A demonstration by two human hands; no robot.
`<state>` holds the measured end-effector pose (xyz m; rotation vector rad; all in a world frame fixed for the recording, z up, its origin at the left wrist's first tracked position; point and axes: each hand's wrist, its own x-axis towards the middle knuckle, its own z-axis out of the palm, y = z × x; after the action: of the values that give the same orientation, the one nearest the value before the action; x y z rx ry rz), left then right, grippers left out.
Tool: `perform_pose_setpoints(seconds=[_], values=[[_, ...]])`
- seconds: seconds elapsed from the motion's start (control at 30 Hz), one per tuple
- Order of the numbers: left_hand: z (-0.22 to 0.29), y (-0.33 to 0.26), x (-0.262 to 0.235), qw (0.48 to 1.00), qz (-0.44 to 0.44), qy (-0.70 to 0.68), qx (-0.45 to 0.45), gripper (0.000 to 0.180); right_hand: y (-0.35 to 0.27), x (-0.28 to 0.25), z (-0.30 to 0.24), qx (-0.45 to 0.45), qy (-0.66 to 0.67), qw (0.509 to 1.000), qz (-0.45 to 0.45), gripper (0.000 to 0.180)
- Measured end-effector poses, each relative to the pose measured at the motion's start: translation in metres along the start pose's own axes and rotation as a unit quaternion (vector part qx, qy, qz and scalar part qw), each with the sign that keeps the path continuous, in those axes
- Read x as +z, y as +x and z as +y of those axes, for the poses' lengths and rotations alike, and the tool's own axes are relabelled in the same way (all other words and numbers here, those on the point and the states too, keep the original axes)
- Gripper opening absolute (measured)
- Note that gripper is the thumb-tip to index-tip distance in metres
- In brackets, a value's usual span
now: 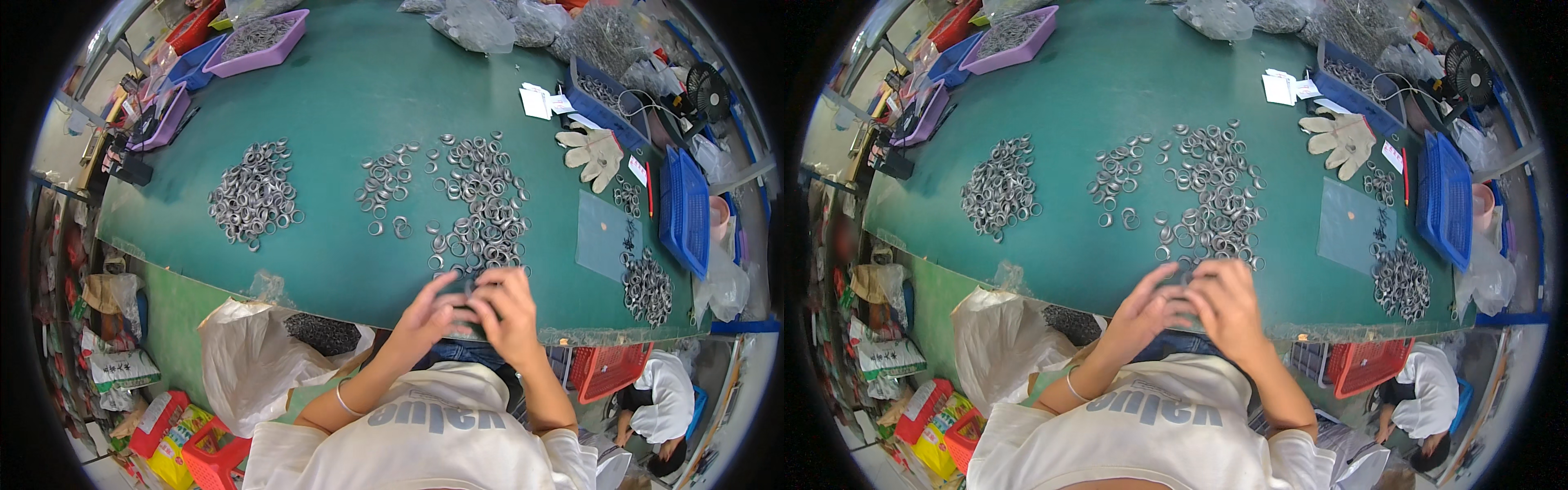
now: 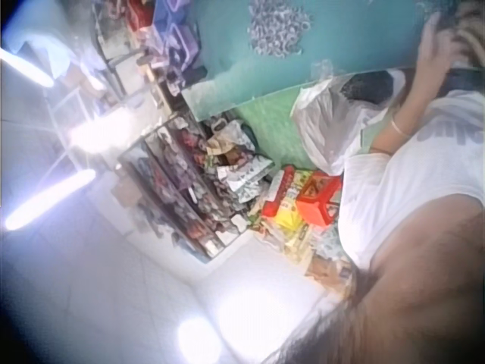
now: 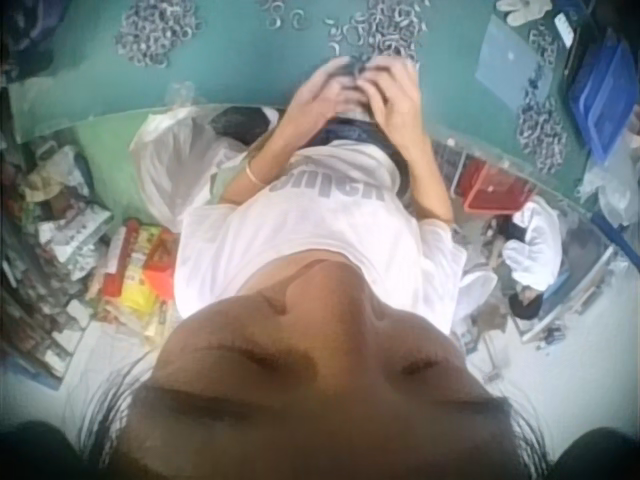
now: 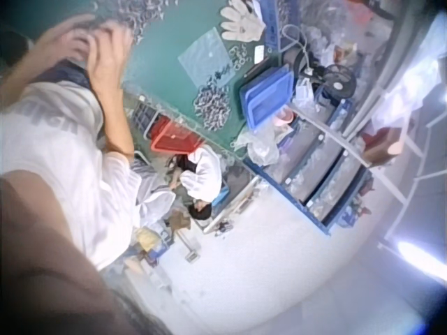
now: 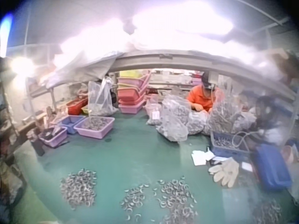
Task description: The person sorts metal rings on a table by hand, picking them up from a pile and placing them into another group.
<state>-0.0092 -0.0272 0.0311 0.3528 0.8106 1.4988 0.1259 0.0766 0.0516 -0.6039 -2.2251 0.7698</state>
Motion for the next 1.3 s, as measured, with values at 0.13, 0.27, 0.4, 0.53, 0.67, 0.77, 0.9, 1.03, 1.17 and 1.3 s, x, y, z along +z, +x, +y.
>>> perform_pose_setpoints(seconds=[0.13, 0.27, 0.4, 0.53, 0.67, 0.77, 0.9, 1.03, 1.17, 1.3], values=[[-0.014, 0.003, -0.021, 0.993, -0.067, 0.020, -0.092, 0.031, -0.005, -0.001, -0.003, -0.009, 0.077, 0.994, -0.072, 0.008], [-0.008, -0.001, -0.017, 0.989, -0.048, 0.062, -0.122, 0.026, 0.013, 0.001, 0.019, 0.110, -0.068, 0.987, 0.093, 0.008], [-0.010, -0.001, -0.014, 0.993, -0.042, 0.028, -0.107, 0.026, 0.031, 0.025, 0.031, 0.073, -0.270, 0.958, 0.057, 0.014], [-0.008, 0.004, -0.013, 0.997, -0.029, -0.024, -0.074, 0.028, 0.020, 0.020, 0.029, 0.025, -0.136, 0.989, 0.054, 0.012], [-0.005, 0.010, -0.003, 0.994, 0.023, -0.071, -0.082, 0.029, -0.002, -0.001, 0.002, -0.077, -0.091, 0.987, -0.107, 0.016], [-0.016, 0.010, -0.010, 0.994, 0.030, 0.000, -0.103, 0.031, -0.002, -0.014, 0.005, -0.019, -0.025, 0.995, -0.097, 0.020], [-0.003, 0.014, -0.016, 0.989, -0.036, -0.022, -0.140, 0.027, 0.018, -0.017, 0.026, 0.089, -0.163, 0.982, 0.030, 0.016], [-0.001, 0.018, -0.007, 0.994, 0.005, 0.027, -0.106, 0.025, 0.027, 0.001, 0.043, 0.095, -0.247, 0.964, 0.007, 0.014], [0.002, 0.020, -0.011, 0.995, 0.022, 0.019, -0.093, 0.028, 0.021, 0.004, 0.041, 0.070, -0.198, 0.977, 0.046, 0.015], [0.006, 0.024, -0.003, 0.992, 0.037, -0.057, -0.105, 0.032, 0.012, -0.004, 0.015, -0.019, -0.101, 0.995, 0.018, 0.020]])
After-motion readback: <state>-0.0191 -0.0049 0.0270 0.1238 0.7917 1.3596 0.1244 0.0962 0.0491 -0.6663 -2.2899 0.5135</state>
